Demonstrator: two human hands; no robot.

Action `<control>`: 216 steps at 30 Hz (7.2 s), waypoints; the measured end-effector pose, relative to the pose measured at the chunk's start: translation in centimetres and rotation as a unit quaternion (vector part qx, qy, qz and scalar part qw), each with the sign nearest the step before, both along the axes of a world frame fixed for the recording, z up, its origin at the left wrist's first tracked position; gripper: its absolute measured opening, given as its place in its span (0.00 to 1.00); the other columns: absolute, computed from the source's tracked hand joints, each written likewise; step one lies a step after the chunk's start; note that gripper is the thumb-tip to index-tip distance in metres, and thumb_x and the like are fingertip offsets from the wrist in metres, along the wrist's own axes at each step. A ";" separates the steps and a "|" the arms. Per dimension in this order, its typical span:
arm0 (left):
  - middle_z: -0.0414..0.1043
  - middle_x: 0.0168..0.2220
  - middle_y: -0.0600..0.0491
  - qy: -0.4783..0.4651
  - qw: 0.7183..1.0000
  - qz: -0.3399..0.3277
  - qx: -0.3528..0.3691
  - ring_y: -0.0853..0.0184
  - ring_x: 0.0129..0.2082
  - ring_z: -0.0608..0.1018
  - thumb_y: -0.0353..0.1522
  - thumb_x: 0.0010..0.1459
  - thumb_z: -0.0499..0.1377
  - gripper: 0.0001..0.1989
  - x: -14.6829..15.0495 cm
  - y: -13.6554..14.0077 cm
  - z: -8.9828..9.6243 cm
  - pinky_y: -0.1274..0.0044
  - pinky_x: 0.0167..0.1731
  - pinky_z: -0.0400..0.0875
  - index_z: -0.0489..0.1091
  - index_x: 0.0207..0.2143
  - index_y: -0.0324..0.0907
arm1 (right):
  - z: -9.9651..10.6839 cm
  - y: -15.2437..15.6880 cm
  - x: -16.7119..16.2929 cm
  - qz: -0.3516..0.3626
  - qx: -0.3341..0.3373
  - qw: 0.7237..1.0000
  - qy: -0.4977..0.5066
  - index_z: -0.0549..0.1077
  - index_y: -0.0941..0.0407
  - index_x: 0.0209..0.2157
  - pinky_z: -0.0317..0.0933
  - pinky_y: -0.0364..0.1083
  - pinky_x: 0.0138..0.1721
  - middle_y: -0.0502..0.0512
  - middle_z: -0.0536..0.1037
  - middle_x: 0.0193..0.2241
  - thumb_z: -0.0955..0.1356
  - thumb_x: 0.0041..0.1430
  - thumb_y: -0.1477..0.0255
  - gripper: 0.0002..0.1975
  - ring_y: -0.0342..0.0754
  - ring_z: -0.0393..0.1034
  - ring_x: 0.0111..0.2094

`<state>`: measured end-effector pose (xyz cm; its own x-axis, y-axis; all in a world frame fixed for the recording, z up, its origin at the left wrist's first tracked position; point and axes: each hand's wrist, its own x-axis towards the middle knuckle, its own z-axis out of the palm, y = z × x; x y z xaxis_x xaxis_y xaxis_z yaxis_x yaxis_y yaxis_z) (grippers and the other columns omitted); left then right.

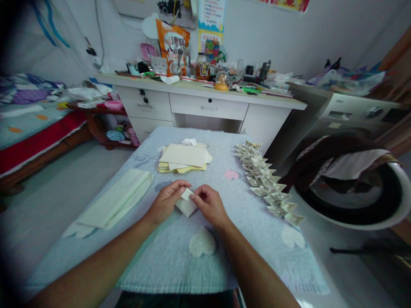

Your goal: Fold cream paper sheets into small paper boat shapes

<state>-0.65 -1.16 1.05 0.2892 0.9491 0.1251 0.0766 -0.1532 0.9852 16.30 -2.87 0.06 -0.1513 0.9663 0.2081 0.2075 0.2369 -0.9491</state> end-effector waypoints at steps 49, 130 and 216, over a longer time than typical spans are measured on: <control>0.73 0.26 0.58 0.096 0.992 0.004 0.086 0.72 0.27 0.74 0.34 0.55 0.60 0.06 0.2 -0.6 0.3 0.82 0.28 0.64 0.68 0.34 0.41 | 0.5 0.0 0.2 0.060 -0.067 0.982 0.165 0.70 0.57 0.28 0.51 0.40 0.27 0.46 0.65 0.22 0.72 0.53 0.63 0.12 0.40 0.57 0.24; 0.70 0.35 0.54 0.030 0.999 -0.004 0.039 0.72 0.30 0.71 0.34 0.50 0.64 0.14 0.4 0.2 -0.5 0.80 0.30 0.65 0.69 0.40 0.41 | 0.3 0.0 0.7 -0.010 -0.046 0.994 0.095 0.69 0.57 0.23 0.51 0.40 0.24 0.46 0.66 0.18 0.71 0.52 0.61 0.15 0.40 0.57 0.21; 0.77 0.29 0.54 0.043 0.990 0.083 0.109 0.69 0.29 0.76 0.34 0.54 0.62 0.07 -0.9 0.3 0.5 0.80 0.33 0.69 0.77 0.32 0.40 | 1.1 -0.7 0.4 -0.020 0.137 0.988 -0.075 0.71 0.54 0.36 0.60 0.43 0.34 0.53 0.67 0.35 0.66 0.56 0.77 0.06 0.44 0.64 0.34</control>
<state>-1.56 -0.90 1.56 0.1496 0.9379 0.3130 0.2013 -0.3388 0.9191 16.70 -3.53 1.16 -0.1635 0.8828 0.4403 0.3557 0.4690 -0.8084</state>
